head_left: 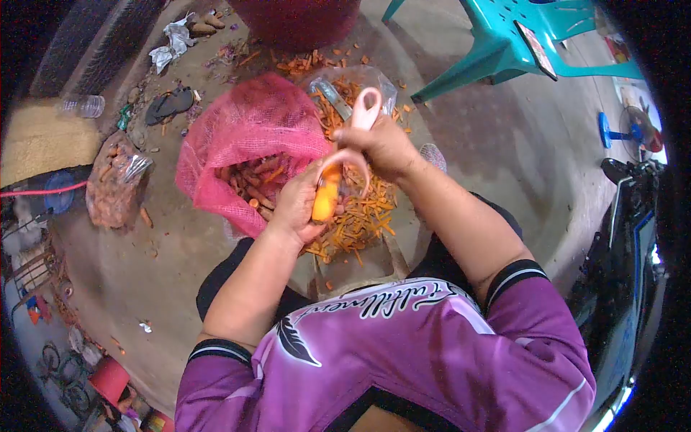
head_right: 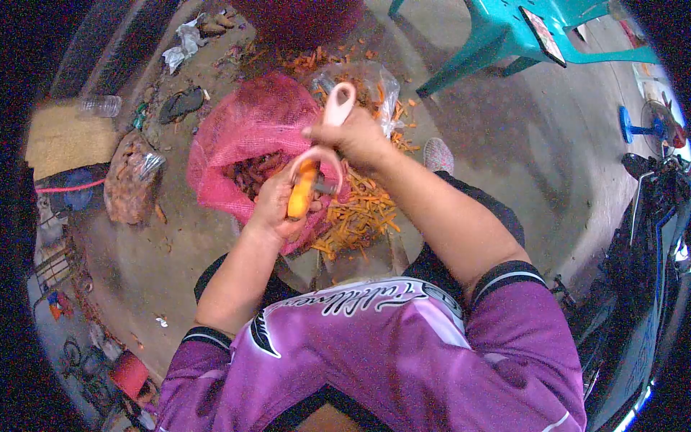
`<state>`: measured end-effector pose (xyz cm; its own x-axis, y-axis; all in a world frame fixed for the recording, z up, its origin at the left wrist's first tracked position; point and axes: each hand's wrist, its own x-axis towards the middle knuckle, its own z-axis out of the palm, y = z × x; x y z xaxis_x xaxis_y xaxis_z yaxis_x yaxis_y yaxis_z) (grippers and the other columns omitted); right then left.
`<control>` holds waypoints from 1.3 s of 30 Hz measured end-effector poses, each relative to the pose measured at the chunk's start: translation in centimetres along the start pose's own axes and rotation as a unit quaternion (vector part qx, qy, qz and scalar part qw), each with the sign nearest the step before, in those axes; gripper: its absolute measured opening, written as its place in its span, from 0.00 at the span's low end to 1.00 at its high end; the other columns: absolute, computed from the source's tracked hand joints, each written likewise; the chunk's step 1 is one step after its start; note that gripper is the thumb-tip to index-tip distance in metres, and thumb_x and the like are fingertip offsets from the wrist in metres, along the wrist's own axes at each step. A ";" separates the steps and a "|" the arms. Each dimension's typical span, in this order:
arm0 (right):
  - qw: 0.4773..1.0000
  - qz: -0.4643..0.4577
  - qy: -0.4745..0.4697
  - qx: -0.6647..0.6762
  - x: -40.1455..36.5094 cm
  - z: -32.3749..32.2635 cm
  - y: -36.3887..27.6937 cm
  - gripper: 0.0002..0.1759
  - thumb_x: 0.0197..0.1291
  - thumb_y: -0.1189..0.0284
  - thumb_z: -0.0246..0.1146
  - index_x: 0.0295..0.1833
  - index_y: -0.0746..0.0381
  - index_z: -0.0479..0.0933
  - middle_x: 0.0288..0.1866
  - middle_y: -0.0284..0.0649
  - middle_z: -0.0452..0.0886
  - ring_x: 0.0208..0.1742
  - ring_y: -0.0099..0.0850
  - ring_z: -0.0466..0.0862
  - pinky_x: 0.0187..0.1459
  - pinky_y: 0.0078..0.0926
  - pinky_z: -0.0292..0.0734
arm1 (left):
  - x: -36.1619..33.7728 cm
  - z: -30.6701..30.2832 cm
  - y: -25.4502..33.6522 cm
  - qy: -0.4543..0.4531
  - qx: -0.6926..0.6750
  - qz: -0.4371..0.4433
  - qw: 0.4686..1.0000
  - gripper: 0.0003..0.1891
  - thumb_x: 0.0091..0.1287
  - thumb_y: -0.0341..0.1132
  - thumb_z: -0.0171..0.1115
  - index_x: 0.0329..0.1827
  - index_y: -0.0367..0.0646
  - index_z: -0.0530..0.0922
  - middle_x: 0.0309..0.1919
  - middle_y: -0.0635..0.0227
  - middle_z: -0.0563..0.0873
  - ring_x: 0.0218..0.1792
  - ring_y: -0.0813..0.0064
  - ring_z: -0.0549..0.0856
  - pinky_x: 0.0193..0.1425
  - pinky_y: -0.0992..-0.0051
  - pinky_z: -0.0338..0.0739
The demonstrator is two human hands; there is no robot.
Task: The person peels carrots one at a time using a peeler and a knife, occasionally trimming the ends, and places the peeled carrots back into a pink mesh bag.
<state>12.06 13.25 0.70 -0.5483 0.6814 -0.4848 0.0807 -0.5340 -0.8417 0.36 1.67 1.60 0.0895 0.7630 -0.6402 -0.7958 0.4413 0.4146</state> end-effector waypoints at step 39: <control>0.992 -0.084 0.091 0.026 1.4 -2.9 -2.0 0.09 0.45 0.73 0.65 0.28 0.64 0.72 0.25 0.36 0.75 0.25 0.24 0.75 0.27 0.21 0.71 | 0.4 -0.8 -0.6 -0.100 -0.112 -0.127 0.980 0.18 0.64 0.48 0.47 0.44 0.41 0.71 0.28 0.65 0.76 0.25 0.74 0.75 0.25 0.77 0.70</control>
<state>13.52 16.73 1.01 -0.3907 0.8397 -0.3772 -0.0445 -0.4265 -0.9034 0.44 1.35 0.55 0.4006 0.7290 -0.5551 -0.8416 0.5322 0.0916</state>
